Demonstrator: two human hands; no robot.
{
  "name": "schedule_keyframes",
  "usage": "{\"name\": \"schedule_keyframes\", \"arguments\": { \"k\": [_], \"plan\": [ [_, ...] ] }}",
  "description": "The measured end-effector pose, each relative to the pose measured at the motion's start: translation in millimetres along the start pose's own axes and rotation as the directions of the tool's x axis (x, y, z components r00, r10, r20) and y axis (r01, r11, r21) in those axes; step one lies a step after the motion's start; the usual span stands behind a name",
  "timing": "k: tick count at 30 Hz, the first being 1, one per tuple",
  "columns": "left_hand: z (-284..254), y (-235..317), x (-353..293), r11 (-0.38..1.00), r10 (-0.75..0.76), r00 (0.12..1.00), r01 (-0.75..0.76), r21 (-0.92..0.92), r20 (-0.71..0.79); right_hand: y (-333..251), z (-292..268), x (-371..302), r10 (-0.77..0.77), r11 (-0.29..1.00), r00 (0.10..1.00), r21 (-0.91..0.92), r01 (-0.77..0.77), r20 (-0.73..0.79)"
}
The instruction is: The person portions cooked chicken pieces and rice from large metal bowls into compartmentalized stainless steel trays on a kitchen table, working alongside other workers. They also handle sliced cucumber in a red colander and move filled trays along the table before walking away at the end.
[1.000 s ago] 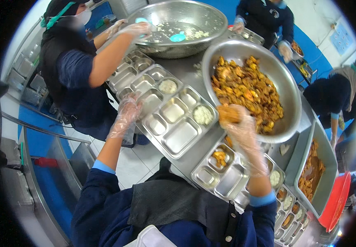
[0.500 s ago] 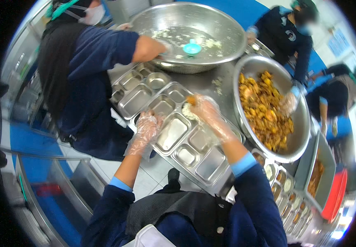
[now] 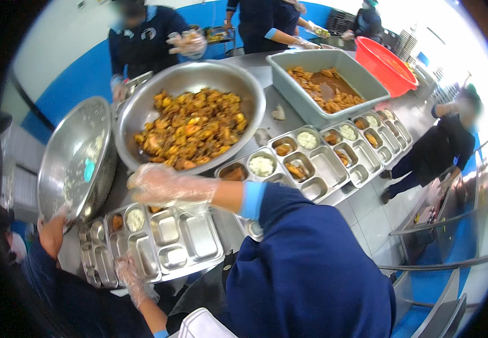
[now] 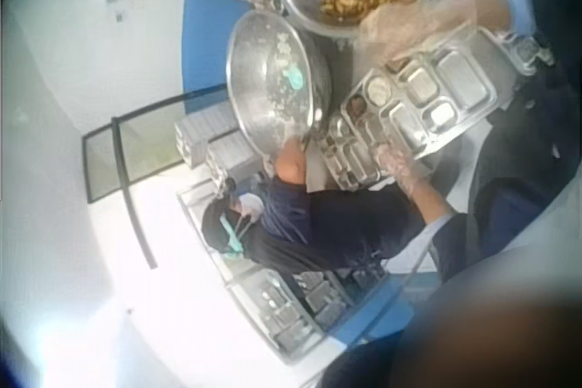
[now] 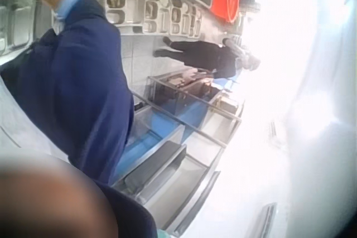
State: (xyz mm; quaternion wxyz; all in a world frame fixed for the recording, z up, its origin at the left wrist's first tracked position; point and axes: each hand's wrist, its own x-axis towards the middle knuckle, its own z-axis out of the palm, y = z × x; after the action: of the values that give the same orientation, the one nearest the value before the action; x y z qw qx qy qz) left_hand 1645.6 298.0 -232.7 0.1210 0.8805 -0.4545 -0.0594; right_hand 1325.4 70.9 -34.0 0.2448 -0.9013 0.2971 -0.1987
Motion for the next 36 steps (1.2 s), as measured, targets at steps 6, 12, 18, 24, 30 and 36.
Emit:
{"name": "schedule_keyframes", "arguments": {
  "k": [6, 12, 18, 24, 30, 36],
  "plan": [
    [-39, 50, -42, 0.978, 0.185, 0.942, -0.204, -0.042, -0.279, 174, -242, -198, 0.453, 0.865, 0.840, -0.082, -0.495, -0.299],
    [-84, 179, -153, 0.996, 0.030, 0.895, 0.012, 0.092, -0.445, 404, -388, -365, 0.642, 0.738, 0.689, 0.026, -0.675, -0.337],
    [-70, 241, -197, 0.980, -0.166, 0.969, 0.183, 0.081, -0.181, 550, -387, -402, 0.807, 0.538, 0.589, -0.447, -0.715, 0.028],
    [-54, 265, -210, 0.975, -0.135, 0.954, 0.176, 0.136, -0.269, 589, -362, -386, 0.561, 0.502, 0.727, -0.861, 0.081, 0.396],
    [-45, 262, -215, 0.977, -0.186, 0.929, 0.210, 0.041, -0.319, 553, -395, -389, 0.803, 0.596, 0.593, -0.030, -0.803, 0.063],
    [-66, 254, -204, 0.946, -0.253, 0.949, 0.283, 0.155, -0.190, 453, -432, -391, 0.648, 0.282, 0.761, 0.917, -0.281, 0.035]
  ]
}}
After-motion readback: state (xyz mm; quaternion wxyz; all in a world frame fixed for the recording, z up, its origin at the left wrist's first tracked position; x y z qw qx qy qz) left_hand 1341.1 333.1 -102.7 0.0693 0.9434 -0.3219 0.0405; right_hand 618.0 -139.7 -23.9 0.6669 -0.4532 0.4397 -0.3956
